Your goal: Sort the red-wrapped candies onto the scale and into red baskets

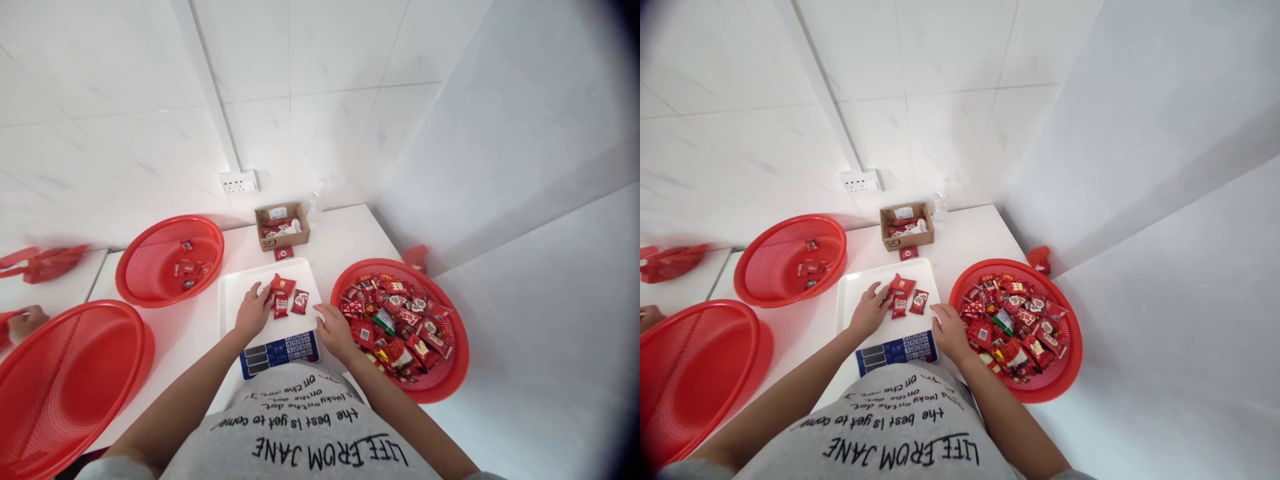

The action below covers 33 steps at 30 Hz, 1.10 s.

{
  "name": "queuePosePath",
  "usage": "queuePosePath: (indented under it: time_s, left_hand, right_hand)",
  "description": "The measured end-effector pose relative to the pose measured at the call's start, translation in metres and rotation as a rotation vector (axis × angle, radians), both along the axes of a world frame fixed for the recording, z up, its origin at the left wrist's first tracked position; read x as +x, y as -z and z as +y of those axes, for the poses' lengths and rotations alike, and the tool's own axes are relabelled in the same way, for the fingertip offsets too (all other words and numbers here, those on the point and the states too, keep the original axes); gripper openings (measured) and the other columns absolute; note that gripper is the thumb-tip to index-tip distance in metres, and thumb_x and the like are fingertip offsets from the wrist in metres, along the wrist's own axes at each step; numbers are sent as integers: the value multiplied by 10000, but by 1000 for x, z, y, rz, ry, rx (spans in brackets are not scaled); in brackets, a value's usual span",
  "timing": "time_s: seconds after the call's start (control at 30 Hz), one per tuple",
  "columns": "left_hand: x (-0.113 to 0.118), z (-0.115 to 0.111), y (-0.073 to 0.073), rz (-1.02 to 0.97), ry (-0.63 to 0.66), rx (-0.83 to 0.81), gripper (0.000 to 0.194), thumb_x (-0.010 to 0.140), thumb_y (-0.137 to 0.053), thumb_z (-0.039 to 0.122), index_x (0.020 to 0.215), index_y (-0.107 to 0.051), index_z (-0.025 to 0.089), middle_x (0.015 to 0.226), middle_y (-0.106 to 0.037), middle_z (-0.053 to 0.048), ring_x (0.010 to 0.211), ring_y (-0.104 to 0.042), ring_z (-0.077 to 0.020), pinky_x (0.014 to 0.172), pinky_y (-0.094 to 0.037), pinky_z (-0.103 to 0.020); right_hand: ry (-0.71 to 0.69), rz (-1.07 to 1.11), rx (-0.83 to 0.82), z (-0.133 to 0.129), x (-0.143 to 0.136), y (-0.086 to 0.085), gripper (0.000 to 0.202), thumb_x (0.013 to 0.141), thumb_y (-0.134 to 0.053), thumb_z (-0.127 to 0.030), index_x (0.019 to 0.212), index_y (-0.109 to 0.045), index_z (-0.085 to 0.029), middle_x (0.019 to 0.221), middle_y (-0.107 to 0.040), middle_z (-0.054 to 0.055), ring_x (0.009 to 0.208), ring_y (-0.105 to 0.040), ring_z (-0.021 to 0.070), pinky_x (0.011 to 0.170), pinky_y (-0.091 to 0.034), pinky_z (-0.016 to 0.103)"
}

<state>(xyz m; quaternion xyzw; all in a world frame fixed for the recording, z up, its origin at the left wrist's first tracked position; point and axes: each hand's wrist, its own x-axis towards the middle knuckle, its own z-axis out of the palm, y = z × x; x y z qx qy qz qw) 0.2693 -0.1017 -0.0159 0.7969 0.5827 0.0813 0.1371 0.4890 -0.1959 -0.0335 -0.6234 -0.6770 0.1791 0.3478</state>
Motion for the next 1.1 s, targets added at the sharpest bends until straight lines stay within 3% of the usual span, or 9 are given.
queuePosePath:
  time_s: [0.3,0.53,0.7,0.87,0.97,1.1]
  left_hand:
    - [7,-1,0,34,76,135,449,828,-433,211,1276,-449,177,1373,-381,-119,1193,-400,-293,972,-379,-439]
    - [16,-4,-3,-43,177,140,218,814,-439,156,984,-574,172,1039,-563,-90,998,-492,-236,902,-429,-385]
    - [14,-6,-2,-29,190,114,217,854,-389,169,949,-584,169,1001,-578,-86,953,-507,-223,865,-444,-376]
    - [30,-8,-4,6,251,209,342,878,-402,292,1169,-530,165,1246,-487,-127,1186,-408,-262,987,-354,-416]
    - [44,-9,0,86,371,218,486,849,-449,445,1299,-436,262,1413,-346,-89,1316,-242,-315,1044,-238,-505]
    - [53,-8,9,167,459,154,519,834,-424,532,1315,-409,338,1454,-297,-56,1340,-175,-347,1042,-148,-584]
  right_hand:
    - [3,4,3,-1,0,-2,308,826,-408,-163,1074,-590,-169,1033,-623,98,993,-550,202,899,-455,378]
    - [8,21,1,-1,0,-1,310,823,-412,-158,1073,-592,-183,1025,-624,90,984,-551,201,896,-454,377]
    - [7,25,10,-1,0,1,304,831,-406,-166,1074,-589,-175,1020,-621,95,986,-548,201,897,-454,379]
    - [12,37,2,-1,0,0,306,823,-415,-160,1072,-591,-184,1024,-623,91,985,-552,202,895,-456,384]
    - [6,31,11,0,0,-1,306,821,-415,-155,1070,-590,-188,1022,-626,89,981,-553,202,892,-457,388]
    - [-3,5,28,0,0,0,302,823,-414,-153,1067,-589,-183,1014,-629,88,978,-553,202,892,-457,385]
